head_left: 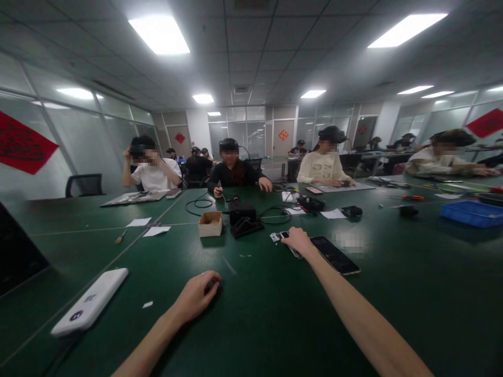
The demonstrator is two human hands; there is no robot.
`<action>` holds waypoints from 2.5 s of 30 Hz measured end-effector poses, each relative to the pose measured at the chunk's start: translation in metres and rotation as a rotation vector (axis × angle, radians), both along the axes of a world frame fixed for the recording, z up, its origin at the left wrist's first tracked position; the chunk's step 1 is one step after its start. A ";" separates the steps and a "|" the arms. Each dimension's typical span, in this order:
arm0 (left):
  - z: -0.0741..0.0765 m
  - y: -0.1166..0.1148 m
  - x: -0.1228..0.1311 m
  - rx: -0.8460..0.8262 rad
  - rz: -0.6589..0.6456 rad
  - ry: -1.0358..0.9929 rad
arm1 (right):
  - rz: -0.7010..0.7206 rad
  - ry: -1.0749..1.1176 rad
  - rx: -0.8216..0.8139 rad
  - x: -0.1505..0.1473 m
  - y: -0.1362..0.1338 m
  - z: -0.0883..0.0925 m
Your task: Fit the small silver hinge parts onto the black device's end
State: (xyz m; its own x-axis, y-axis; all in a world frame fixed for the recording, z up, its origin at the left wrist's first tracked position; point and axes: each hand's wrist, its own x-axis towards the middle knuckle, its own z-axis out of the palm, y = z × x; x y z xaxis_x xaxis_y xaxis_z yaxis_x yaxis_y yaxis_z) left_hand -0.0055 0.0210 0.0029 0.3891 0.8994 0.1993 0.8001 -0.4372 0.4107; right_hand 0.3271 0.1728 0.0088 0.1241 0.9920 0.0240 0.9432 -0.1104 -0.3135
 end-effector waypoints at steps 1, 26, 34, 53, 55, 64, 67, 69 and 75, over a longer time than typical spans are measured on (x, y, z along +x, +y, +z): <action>0.000 0.000 0.000 -0.004 0.002 0.004 | -0.003 0.000 0.006 0.000 0.000 0.000; 0.002 -0.001 0.000 0.000 -0.015 0.003 | 0.031 0.018 0.019 -0.002 0.005 0.000; 0.005 -0.002 0.003 -0.014 0.013 0.006 | 0.008 -0.021 0.058 0.002 0.005 -0.001; -0.005 0.001 -0.002 -0.002 -0.003 -0.017 | 0.014 -0.110 0.188 0.004 0.000 -0.005; -0.005 0.001 -0.002 0.003 -0.002 -0.015 | 0.023 -0.115 0.196 0.004 0.000 -0.005; -0.006 0.002 -0.001 0.039 -0.003 0.004 | 0.033 -0.121 0.189 0.008 0.003 -0.008; -0.005 0.002 -0.001 0.033 -0.006 0.005 | 0.039 -0.117 0.182 0.009 0.002 -0.007; -0.003 0.001 0.000 0.022 -0.003 0.010 | 0.043 -0.116 0.183 0.009 0.002 -0.006; 0.003 -0.002 0.001 -0.015 0.005 0.000 | 0.041 -0.123 0.180 0.007 0.000 -0.006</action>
